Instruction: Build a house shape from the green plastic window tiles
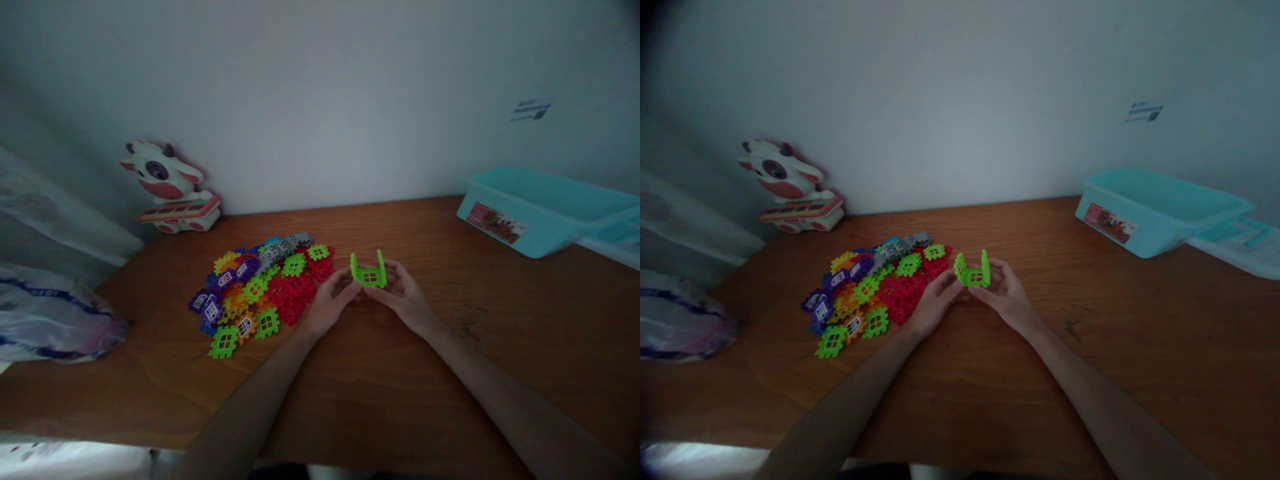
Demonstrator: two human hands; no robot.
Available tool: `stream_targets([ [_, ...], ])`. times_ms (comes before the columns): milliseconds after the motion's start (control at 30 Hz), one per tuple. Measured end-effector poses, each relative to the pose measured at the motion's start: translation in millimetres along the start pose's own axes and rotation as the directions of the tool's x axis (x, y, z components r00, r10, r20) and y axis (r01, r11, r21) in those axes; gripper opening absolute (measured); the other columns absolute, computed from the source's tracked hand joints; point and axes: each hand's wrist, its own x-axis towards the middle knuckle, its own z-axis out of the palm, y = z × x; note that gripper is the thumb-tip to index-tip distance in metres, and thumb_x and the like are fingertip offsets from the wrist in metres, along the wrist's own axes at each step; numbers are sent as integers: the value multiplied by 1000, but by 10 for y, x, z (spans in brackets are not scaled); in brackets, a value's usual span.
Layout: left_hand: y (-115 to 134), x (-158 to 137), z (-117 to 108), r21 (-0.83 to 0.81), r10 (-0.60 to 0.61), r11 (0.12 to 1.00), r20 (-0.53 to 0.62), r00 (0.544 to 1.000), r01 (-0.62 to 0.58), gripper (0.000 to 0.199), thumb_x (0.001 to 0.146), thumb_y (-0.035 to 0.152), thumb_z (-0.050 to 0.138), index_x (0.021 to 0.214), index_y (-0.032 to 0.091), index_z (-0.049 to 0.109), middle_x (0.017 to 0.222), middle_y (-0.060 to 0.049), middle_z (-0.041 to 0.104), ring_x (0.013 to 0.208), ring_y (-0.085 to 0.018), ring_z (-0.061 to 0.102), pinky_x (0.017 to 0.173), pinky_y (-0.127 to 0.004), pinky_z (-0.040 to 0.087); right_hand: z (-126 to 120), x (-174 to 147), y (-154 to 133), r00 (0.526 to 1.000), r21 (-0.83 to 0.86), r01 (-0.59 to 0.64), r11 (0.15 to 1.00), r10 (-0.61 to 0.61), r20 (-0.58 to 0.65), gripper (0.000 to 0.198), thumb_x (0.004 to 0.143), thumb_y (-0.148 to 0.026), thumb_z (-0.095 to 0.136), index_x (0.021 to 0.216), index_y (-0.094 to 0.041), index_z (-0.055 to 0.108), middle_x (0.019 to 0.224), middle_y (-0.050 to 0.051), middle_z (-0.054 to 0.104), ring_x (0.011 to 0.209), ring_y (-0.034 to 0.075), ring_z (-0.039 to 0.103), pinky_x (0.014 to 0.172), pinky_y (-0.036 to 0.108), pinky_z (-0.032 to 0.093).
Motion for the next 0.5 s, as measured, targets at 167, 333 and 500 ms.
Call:
stream_targets([
  [167, 60, -8, 16, 40, 35, 999, -18, 999, -34, 48, 75, 41, 83, 115, 19, 69, 119, -10, 73, 110, -26, 67, 101, -40, 49, -15, -6, -10, 998, -16, 25, 1000, -24, 50, 49, 70, -32, 85, 110, -30, 57, 115, 4, 74, 104, 23, 71, 94, 42, 58],
  [333, 24, 16, -3, 22, 43, 999, -52, 998, -41, 48, 72, 37, 85, 114, 18, 71, 117, -10, 74, 109, -25, 68, 104, -43, 47, -33, -2, -10, 998, -70, 61, 996, -58, 35, 48, 70, -35, 84, 110, -30, 59, 115, 4, 73, 107, 24, 70, 93, 41, 59],
  [500, -5, 26, -54, 37, 48, 998, -21, 999, -48, 53, 72, 31, 85, 121, 20, 69, 119, -9, 73, 110, -24, 67, 104, -43, 48, -56, 8, -12, 998, -134, 60, 989, -58, 19, 46, 70, -42, 84, 107, -28, 60, 113, 6, 74, 106, 26, 71, 93, 43, 59],
])
